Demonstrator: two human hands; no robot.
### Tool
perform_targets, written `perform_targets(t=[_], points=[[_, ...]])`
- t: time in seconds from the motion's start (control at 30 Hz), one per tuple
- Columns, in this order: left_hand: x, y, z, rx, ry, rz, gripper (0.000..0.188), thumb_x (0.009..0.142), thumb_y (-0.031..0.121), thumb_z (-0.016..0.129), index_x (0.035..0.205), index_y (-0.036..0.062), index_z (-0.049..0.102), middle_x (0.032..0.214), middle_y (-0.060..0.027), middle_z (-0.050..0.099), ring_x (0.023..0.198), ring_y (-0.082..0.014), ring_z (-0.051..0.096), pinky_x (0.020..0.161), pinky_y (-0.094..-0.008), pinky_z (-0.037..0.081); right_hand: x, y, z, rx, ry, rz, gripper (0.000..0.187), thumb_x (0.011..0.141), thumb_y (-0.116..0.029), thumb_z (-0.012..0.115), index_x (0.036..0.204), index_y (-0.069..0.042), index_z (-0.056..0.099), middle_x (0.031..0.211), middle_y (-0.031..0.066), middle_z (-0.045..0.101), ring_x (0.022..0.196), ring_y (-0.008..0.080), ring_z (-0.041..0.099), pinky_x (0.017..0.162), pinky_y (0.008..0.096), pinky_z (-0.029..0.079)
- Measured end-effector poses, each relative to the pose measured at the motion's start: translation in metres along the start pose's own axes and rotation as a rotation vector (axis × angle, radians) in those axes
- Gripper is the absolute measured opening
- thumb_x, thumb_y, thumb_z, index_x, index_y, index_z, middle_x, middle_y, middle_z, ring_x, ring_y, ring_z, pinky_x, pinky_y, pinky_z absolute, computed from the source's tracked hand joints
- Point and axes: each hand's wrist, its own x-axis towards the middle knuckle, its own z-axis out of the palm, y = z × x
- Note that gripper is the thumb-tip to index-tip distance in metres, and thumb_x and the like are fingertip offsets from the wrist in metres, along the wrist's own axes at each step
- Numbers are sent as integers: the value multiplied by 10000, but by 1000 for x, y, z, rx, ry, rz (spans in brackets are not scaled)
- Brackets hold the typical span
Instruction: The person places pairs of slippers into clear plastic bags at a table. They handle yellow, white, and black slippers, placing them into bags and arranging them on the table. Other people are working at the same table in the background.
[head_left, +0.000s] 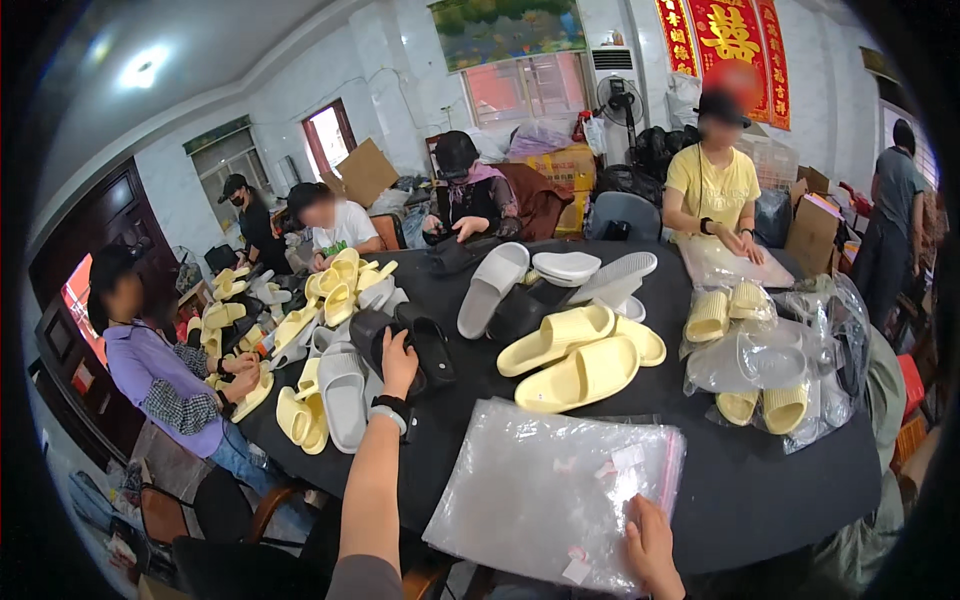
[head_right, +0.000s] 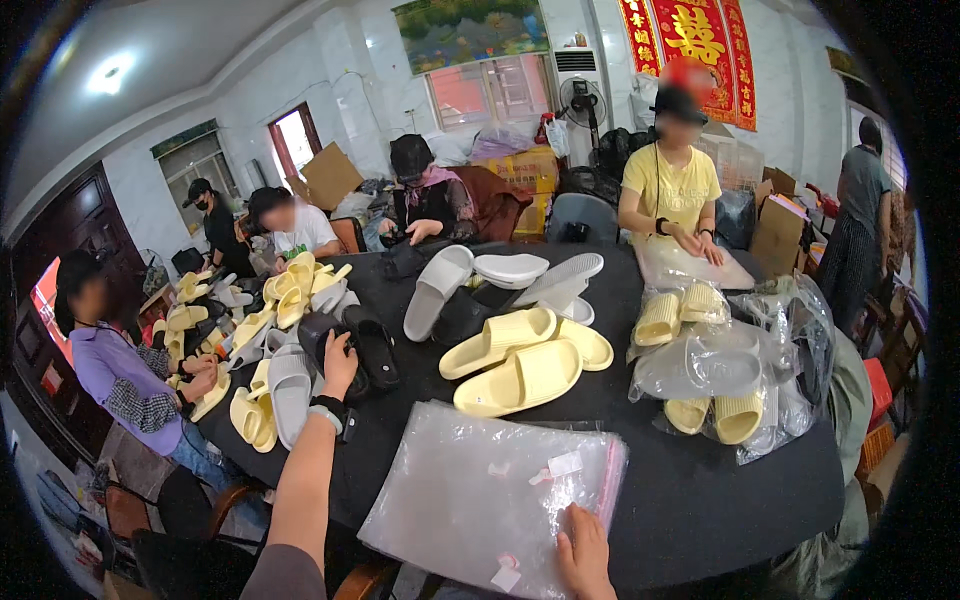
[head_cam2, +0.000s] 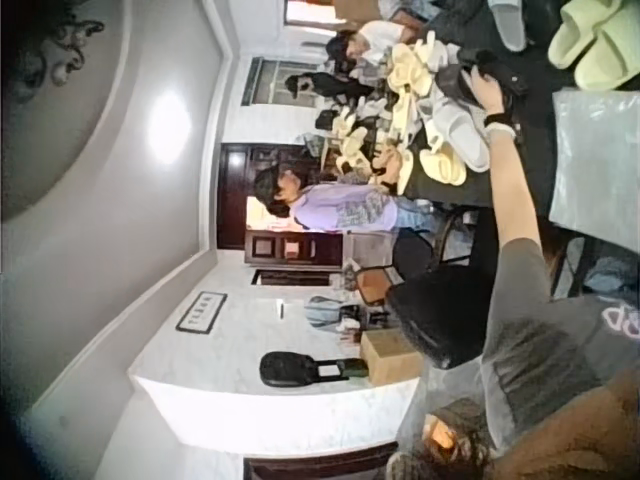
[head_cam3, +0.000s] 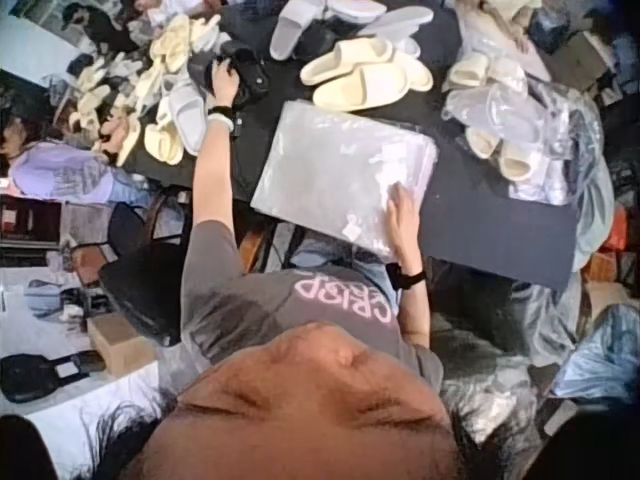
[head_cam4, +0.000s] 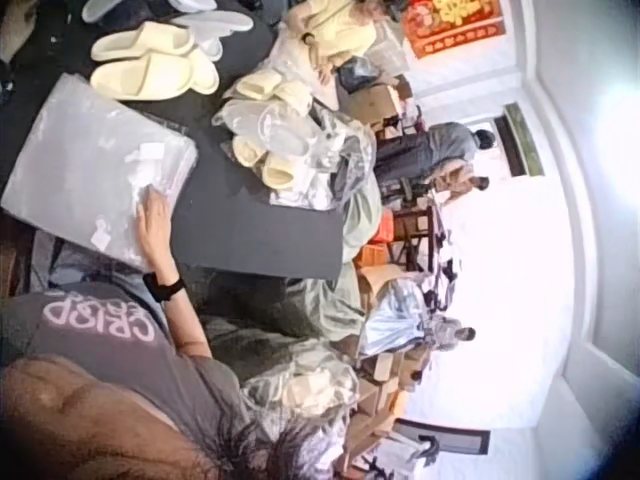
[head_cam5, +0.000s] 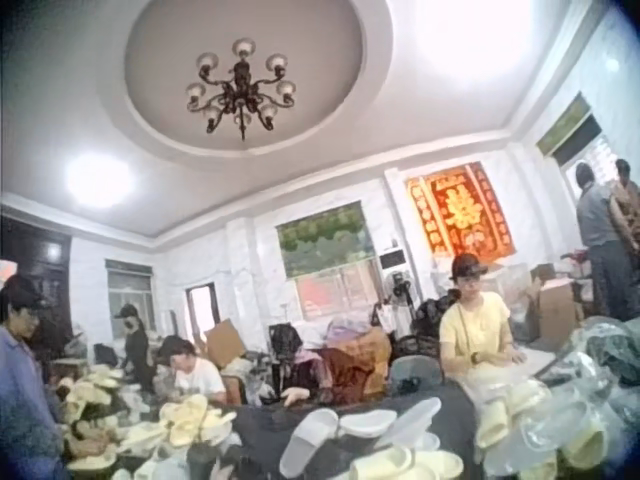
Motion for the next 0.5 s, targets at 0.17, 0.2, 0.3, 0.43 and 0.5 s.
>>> perform_targets(t=[0.17, 0.2, 0.3, 0.43, 0.5], points=[[-39, 91, 16, -75, -211, 496, 453, 805, 164, 704, 1230, 35, 614, 1333, -225, 554, 1233, -397, 522, 1029, -460, 432, -3, 15, 5, -11, -18, -8, 529, 873, -152, 598, 1348, 51, 481, 1321, 245, 537, 1254, 413, 479, 1088, 480, 353], [-50, 105, 23, -66, -264, 582, 487, 799, 208, 718, 1246, 46, 612, 1316, -209, 573, 1215, -392, 535, 1008, -457, 443, -3, 13, 5, -16, -26, -6, 527, 875, -156, 596, 1347, 48, 482, 1322, 243, 537, 1256, 412, 477, 1090, 481, 350], [-85, 157, 51, -128, -453, 606, 527, 816, 364, 727, 1270, 120, 623, 1370, -171, 540, 1282, -353, 478, 1050, -493, 356, -2, 9, 5, -44, -34, 2, 520, 881, -169, 591, 1346, 39, 486, 1324, 236, 539, 1263, 411, 474, 1095, 484, 344], [-132, 185, 98, -44, -453, 748, 448, 844, 388, 701, 1227, 161, 650, 1417, -137, 484, 1331, -321, 408, 1074, -529, 261, -1, 16, 12, -107, -3, -76, 520, 898, -200, 589, 1352, 30, 483, 1305, 242, 550, 1254, 414, 484, 1092, 489, 344], [-139, 200, 114, 20, -506, 729, 401, 852, 390, 694, 1177, 158, 669, 1397, -127, 488, 1319, -313, 408, 1069, -523, 248, 0, 12, 9, -101, -6, -58, 521, 900, -202, 592, 1354, 30, 483, 1299, 247, 552, 1250, 415, 487, 1088, 489, 347]])
